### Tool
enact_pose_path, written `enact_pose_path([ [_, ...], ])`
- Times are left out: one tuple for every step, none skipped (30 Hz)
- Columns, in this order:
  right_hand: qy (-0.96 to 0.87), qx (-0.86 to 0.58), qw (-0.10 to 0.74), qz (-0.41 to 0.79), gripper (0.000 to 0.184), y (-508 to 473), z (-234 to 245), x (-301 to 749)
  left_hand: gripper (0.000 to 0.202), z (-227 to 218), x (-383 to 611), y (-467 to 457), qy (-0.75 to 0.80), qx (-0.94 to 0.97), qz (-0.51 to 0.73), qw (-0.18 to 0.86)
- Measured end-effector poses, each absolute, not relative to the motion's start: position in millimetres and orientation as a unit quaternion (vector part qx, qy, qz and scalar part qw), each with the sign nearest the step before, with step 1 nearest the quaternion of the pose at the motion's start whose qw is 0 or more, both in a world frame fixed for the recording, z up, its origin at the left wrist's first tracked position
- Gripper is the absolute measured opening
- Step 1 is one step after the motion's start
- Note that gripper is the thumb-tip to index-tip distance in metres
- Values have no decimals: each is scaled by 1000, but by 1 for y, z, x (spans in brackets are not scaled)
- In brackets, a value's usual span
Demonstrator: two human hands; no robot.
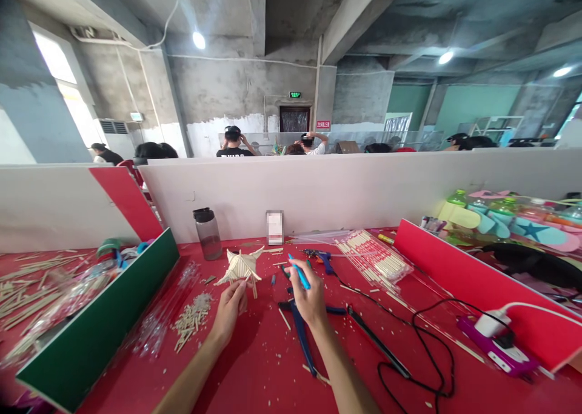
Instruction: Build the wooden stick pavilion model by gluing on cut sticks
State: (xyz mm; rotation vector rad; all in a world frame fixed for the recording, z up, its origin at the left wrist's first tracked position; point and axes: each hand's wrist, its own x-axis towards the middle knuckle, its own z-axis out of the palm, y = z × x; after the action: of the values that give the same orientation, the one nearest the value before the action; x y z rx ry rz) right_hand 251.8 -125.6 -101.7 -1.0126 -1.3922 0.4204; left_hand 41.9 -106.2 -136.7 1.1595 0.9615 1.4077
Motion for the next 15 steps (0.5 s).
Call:
enact_pose_path([
  [-600,-455,633,183,29,-122,-104,258,52,-136,42,-106,403,482,585,512],
  [-594,-464,631,182,31,-119,-106,264,53,-136,43,-106,406,483,584,510],
  [-588,-472,631,180,33,-116,-108,270,53,-136,43,-106,409,484,584,508],
  [-584,-479,631,178,34,-113,-109,275,53,-136,43,-105,411,486,583,505],
  [-581,-484,630,175,36,-110,-111,279,52,-136,42,-104,414,490,582,500],
  [-579,-490,629,172,38,-108,-113,283,52,-137,42,-103,416,496,582,492],
  [-578,-495,626,168,39,-105,-115,286,51,-137,41,-102,417,506,581,482],
  [-578,-501,623,165,40,-103,-117,288,50,-137,39,-101,417,520,578,471],
  [-579,-506,618,163,40,-102,-119,290,49,-138,37,-100,417,535,574,459],
  [-582,-509,613,161,40,-100,-121,290,48,-138,35,-98,416,552,568,447],
  [-587,-511,608,159,39,-99,-123,289,48,-138,33,-97,416,569,560,436],
  [-593,-511,602,158,39,-98,-125,287,47,-137,31,-96,415,589,548,425],
  [-602,-509,595,156,37,-98,-126,285,47,-137,29,-96,413,608,533,418],
  [-613,-506,587,154,36,-97,-127,282,48,-137,27,-95,410,626,518,413],
  [-625,-503,578,149,34,-97,-128,279,48,-136,26,-95,406,642,503,413],
])
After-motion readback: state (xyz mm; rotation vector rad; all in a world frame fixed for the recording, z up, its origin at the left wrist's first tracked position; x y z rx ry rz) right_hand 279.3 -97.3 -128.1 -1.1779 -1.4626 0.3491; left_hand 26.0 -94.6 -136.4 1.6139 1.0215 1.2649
